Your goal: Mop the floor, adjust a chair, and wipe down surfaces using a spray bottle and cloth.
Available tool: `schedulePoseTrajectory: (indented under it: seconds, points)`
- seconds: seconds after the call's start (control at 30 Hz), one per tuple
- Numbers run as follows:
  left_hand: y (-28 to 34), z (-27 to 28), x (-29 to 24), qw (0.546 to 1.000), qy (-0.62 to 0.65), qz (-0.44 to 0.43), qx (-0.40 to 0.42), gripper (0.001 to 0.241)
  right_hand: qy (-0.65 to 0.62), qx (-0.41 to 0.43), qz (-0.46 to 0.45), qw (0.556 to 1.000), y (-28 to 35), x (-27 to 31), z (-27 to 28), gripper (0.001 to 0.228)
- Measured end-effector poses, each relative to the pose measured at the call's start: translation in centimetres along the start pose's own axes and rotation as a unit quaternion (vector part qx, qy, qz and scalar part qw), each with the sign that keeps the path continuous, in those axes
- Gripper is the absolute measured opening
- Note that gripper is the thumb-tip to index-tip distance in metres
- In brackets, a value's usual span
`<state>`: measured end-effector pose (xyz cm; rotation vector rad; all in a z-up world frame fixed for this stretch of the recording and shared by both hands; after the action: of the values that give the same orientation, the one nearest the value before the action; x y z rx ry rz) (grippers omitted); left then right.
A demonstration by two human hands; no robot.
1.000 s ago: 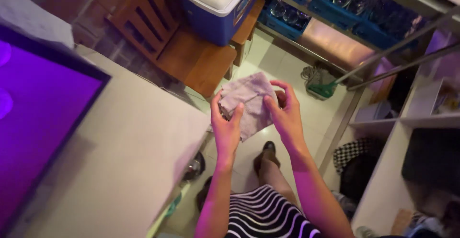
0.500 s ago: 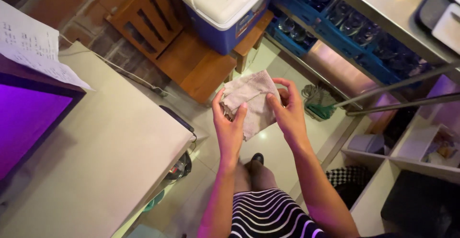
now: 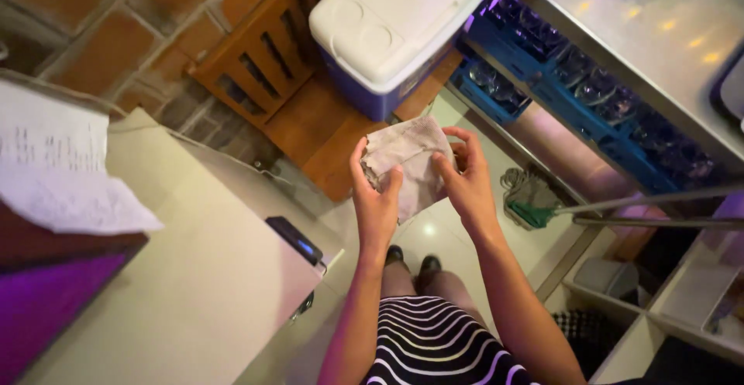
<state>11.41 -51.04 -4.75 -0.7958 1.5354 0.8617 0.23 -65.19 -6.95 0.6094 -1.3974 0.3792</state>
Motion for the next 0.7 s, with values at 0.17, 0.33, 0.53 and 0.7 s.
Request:
schedulePoseTrajectory:
  seconds: [0.17,0.33,0.53,0.7]
  points:
    - [-5.0,-2.6,0.2,0.996,-0.05,-0.069,-0.002,0.067,0.009,0.007,0.02,1.0,-6.1,-0.1,0.4,0.039]
    - [-11.0,-5.8,2.5,0.989,-0.099,-0.102,-0.026,0.058,-0.002,0.041,-0.003,0.999,-14.2,-1.8,1.0,0.042]
    - [-18.4,-10.3,4.9,0.978,-0.137,-0.114,-0.104,0.043,0.014,0.123,0.004,0.992,-25.4,-2.3,1.5,0.041]
    - [-24.1,-12.4,4.6,0.968,-0.144,-0.088,-0.185,0.039,0.023,0.18,-0.044,0.982,-33.5,-0.7,0.1,0.042]
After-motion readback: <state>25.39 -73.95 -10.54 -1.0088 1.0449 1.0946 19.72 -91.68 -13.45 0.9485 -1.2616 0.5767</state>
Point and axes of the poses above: each hand's wrist, its own y-axis away from the middle knuckle, its own z-axis out of the back of the hand, x = y × z, the point moved 8 cm from there along -y, towards the middle knuckle, and after that the axes turned 3 degrees about y, right-handed, at the moved point
